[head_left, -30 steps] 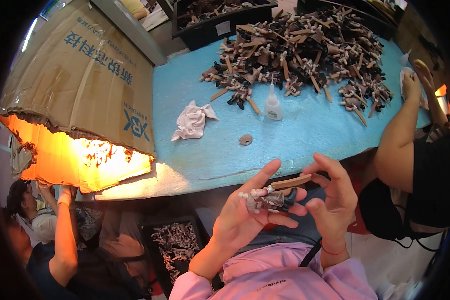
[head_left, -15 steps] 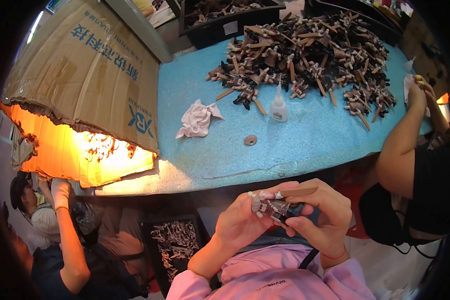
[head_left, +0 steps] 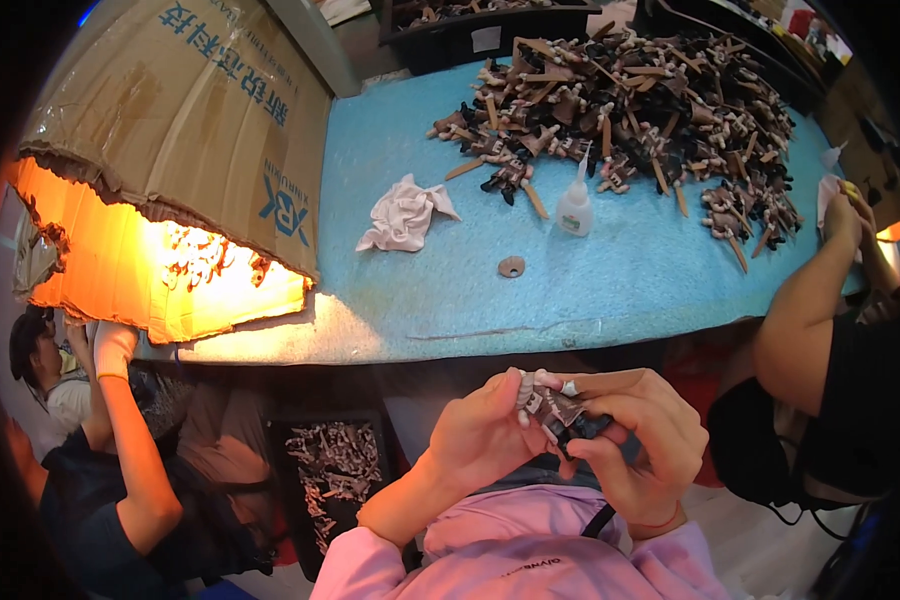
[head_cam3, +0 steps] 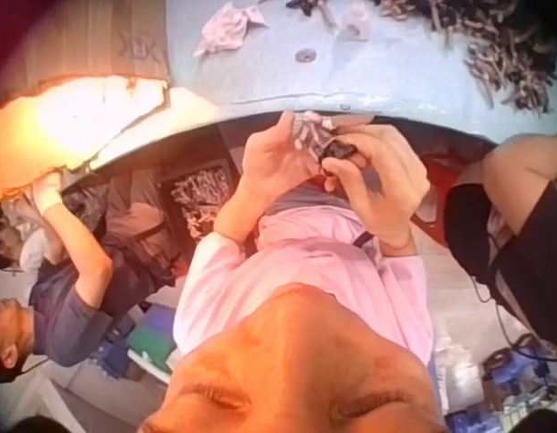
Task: The person assembles small figurines by gluing various figurine parts together with a glue bottle, creating finished figurines.
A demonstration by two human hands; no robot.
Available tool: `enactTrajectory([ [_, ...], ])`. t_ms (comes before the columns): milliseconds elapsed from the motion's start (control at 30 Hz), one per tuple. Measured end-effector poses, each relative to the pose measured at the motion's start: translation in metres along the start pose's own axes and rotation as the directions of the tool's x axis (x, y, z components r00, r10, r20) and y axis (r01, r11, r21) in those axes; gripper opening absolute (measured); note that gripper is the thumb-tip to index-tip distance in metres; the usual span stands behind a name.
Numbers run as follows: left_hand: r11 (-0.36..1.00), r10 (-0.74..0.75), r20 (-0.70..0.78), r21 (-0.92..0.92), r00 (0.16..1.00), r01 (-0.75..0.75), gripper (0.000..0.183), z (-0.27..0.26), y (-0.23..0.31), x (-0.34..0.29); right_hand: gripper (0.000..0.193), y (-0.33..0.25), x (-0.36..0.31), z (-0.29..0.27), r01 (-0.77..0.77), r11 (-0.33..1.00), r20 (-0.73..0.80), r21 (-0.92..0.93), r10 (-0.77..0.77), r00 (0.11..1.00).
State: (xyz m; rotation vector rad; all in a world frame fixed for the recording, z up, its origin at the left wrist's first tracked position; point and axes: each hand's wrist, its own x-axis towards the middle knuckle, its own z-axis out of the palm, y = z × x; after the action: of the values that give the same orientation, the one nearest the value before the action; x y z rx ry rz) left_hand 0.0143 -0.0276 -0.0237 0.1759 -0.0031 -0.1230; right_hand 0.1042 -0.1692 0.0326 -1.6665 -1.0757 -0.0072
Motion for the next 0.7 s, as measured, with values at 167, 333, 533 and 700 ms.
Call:
enactTrajectory([
  [167,0.996,-0.013,-0.006,-0.084,1.000,0.013,0.038,0.003,-0.003,0.003,0.029,0.000,0.000,0.002,0.042,0.998,-0.042,-0.053,-0.044,0.998],
  [333,0.998,0.052,-0.193,-0.033,0.980,-0.060,0.032,0.004,-0.004,-0.001,0.028,-0.002,0.000,0.007,0.016,0.999,-0.027,-0.045,-0.017,0.999],
  [533,0.986,0.114,-0.055,0.131,0.992,-0.106,0.041,-0.006,-0.006,-0.002,0.027,-0.003,-0.002,0.007,0.073,0.996,-0.039,-0.057,-0.075,0.996],
  [700,0.962,0.099,0.037,0.251,0.994,-0.105,0.058,0.009,0.003,0.000,0.027,-0.003,-0.007,0.008,0.050,0.999,-0.033,0.013,-0.050,0.998],
])
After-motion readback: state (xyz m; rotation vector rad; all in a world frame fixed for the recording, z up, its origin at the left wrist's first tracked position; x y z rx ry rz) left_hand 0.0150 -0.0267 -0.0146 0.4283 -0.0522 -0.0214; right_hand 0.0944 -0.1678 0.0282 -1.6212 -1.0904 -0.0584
